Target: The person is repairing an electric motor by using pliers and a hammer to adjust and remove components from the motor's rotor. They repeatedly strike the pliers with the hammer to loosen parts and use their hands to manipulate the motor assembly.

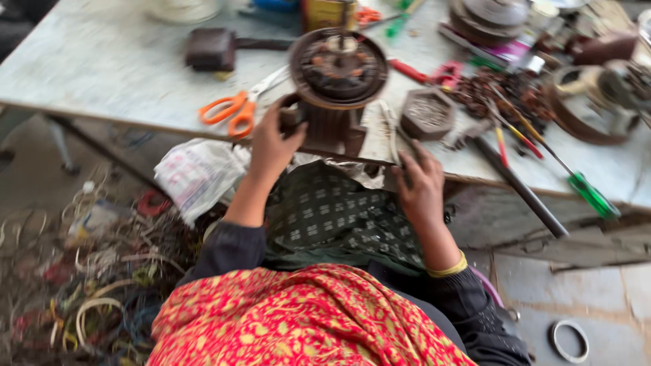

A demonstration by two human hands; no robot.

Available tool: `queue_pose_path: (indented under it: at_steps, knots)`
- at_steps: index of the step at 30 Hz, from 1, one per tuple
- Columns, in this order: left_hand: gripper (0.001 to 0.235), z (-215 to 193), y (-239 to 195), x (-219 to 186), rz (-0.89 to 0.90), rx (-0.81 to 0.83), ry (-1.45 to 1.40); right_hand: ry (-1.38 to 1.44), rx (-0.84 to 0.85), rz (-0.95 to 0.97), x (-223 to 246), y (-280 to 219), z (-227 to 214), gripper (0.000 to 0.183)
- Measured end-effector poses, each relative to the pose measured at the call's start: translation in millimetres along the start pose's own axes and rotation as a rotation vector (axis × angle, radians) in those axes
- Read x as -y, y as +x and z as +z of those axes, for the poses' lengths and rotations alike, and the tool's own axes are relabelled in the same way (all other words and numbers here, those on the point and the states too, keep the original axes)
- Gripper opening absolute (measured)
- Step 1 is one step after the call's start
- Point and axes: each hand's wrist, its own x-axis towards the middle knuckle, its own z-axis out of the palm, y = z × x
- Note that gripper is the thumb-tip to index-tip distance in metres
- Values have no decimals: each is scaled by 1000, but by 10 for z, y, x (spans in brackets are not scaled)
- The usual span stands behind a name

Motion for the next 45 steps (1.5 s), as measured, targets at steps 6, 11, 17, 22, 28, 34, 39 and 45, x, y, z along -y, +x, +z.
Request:
queue_pose_path:
  at_steps: [6,11,17,22,28,34,39,45]
  knots:
    - [52,72,111,-73,-122,-2,-60,-76,2,-6,33,17,63,34]
    - [52,149,68,-162,-59,6,-64,-134,-10,-20,52,46,127,32]
    - [55,101,78,-210,1,83,-70,-114,2,-1,114,31,81,34]
    - [55,28,135,-146,-116,177,-208,10,-41,28,29,76,-144,35]
    - [62,7,109,-33,-191,250,-320,-90,-160,32,-411,349,-318,30]
    - [68,-176,260,120,-273,219,-248,-5,-225,58,-624,499,-258,26]
    - [50,-203,923,293,8,139,179,-15,-205,47,-641,422,-229,24]
    - [41,-65,1491,389,-89,187,502,-55,-183,34,-580,449,-289,24]
